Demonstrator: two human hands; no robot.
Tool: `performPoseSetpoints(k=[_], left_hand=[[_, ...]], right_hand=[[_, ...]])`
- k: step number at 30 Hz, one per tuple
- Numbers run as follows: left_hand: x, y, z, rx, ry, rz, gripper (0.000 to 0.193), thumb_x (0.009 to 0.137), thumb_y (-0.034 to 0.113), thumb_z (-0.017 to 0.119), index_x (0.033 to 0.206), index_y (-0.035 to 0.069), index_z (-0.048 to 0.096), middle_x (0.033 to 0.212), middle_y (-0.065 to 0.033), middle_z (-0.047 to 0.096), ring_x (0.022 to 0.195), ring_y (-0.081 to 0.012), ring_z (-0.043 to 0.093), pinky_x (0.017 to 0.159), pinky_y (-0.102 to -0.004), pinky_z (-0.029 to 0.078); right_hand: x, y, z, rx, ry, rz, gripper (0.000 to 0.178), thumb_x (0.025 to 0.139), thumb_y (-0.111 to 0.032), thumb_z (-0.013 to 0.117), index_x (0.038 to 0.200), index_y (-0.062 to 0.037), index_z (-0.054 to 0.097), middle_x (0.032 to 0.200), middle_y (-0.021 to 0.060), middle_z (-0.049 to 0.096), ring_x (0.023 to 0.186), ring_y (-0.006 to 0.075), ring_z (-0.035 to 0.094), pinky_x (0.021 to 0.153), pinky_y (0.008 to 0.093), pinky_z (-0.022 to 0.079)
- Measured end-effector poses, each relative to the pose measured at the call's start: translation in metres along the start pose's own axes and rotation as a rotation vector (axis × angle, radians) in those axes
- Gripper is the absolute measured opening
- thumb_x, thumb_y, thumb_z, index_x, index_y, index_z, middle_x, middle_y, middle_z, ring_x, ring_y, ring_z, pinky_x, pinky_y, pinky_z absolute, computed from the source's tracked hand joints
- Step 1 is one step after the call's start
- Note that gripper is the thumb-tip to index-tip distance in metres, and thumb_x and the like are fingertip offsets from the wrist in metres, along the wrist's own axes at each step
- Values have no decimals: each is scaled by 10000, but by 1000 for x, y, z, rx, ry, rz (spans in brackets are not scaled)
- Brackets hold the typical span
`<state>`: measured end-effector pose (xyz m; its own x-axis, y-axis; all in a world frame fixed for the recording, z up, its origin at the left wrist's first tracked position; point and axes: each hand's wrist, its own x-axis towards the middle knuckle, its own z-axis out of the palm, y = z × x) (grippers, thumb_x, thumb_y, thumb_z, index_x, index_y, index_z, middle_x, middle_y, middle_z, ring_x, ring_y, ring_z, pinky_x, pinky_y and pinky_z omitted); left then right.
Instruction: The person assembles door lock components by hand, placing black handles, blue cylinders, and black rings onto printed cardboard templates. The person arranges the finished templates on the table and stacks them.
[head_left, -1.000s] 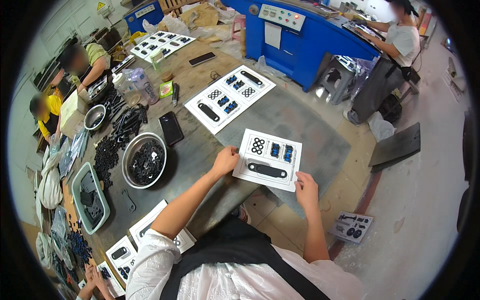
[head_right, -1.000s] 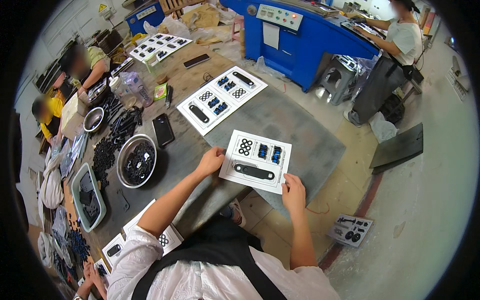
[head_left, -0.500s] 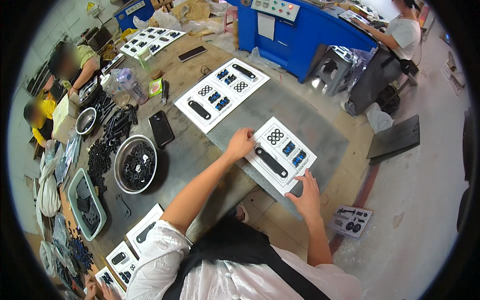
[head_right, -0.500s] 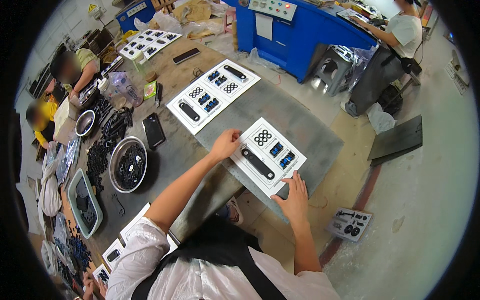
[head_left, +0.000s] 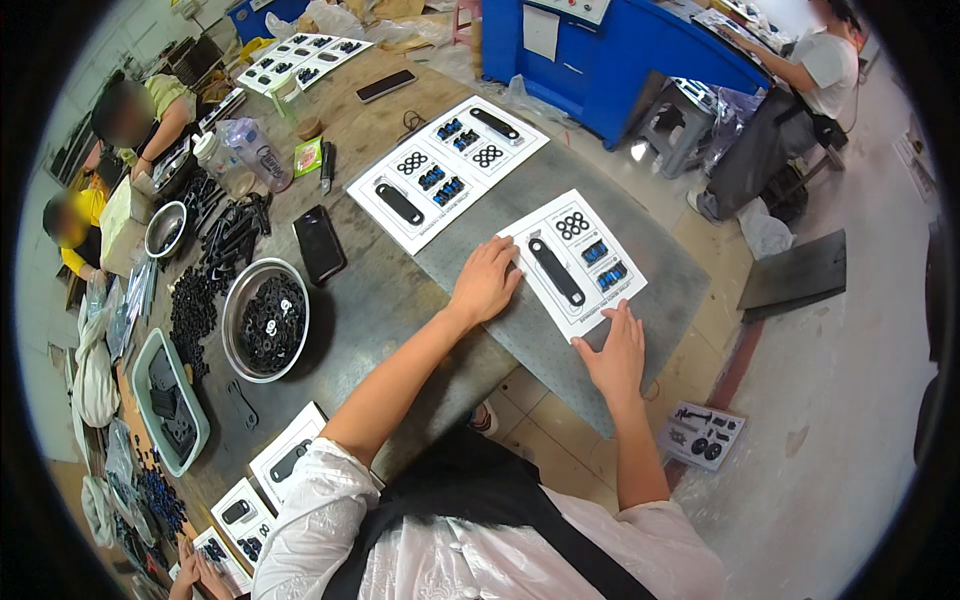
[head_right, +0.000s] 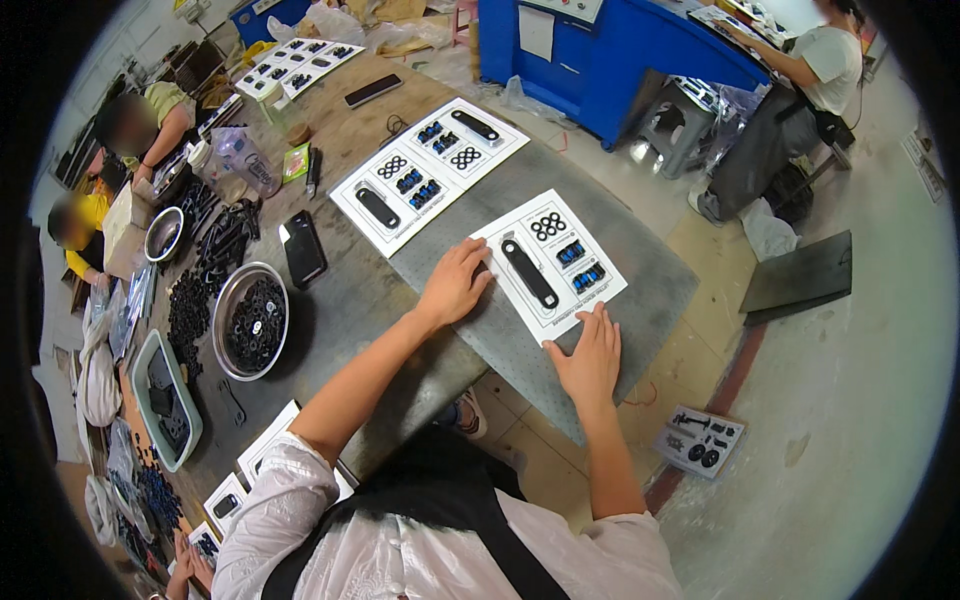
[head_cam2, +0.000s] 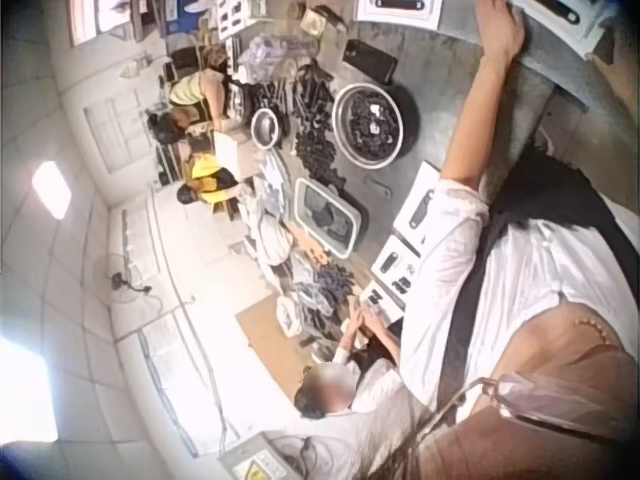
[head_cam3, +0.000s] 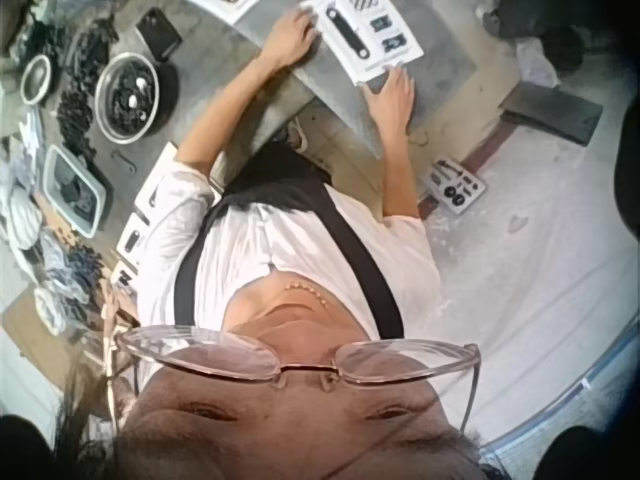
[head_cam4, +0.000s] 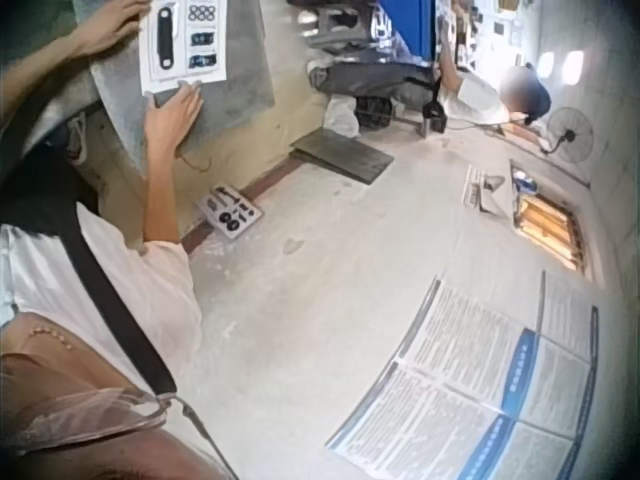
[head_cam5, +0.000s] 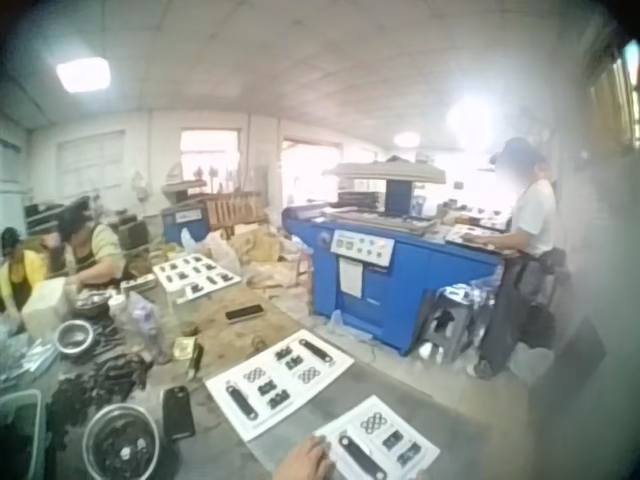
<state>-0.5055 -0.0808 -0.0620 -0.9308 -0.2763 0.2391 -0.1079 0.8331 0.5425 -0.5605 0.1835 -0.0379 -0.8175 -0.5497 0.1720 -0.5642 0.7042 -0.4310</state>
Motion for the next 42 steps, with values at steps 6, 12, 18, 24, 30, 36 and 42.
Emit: performPoseSetpoints(k=[6, 12, 18, 24, 30, 36, 42], left_hand=[[20, -12, -3, 64, -86, 17, 576, 948, 345, 527, 1402, 11, 408, 1510, -167, 343, 1410, -325, 301, 1170, -438, 238], [52, -27, 3, 194, -127, 53, 699, 960, 461, 453, 1476, 18, 292, 1562, -162, 246, 1451, -300, 220, 1190, -420, 179], [62, -32, 11, 308, -49, 56, 715, 966, 472, 432, 1486, 11, 264, 1558, -179, 246, 1455, -287, 209, 1195, -409, 153], [60, -31, 14, 279, 27, 53, 711, 955, 459, 459, 1479, 14, 280, 1546, -182, 268, 1444, -292, 235, 1191, -412, 167], [61, -32, 15, 286, 62, 44, 710, 944, 451, 482, 1478, 25, 290, 1539, -176, 286, 1438, -294, 250, 1188, -414, 174], [63, -33, 15, 293, 54, 24, 713, 945, 462, 471, 1481, 28, 291, 1539, -166, 291, 1440, -290, 245, 1190, -410, 167], [64, -32, 16, 310, 56, 8, 715, 952, 475, 452, 1487, 31, 284, 1550, -164, 274, 1449, -280, 228, 1192, -407, 157]], right_hand=[[41, 16, 12, -83, -25, -36, 855, 791, -429, 740, 1405, 38, 371, 1480, 278, 341, 1393, 360, 321, 1158, 477, 219], [88, 37, 20, -92, -48, -93, 874, 826, -448, 702, 1458, 24, 326, 1514, 231, 320, 1410, 339, 302, 1161, 475, 209], [125, 55, 25, -79, -50, -181, 874, 818, -447, 712, 1458, 15, 334, 1524, 205, 319, 1413, 336, 299, 1161, 478, 214], [139, 62, 24, -30, -91, -202, 865, 819, -427, 716, 1468, -8, 327, 1541, 191, 293, 1425, 333, 275, 1169, 482, 187], [144, 63, 27, 3, -100, -205, 856, 823, -408, 715, 1471, -17, 317, 1552, 185, 272, 1433, 337, 255, 1174, 484, 152], [142, 64, 31, -5, -79, -214, 848, 829, -404, 710, 1474, -26, 309, 1551, 175, 274, 1435, 341, 242, 1171, 500, 149], [142, 57, 29, -21, -69, -199, 832, 836, -423, 699, 1470, -40, 319, 1542, 175, 287, 1434, 334, 244, 1172, 496, 146]])
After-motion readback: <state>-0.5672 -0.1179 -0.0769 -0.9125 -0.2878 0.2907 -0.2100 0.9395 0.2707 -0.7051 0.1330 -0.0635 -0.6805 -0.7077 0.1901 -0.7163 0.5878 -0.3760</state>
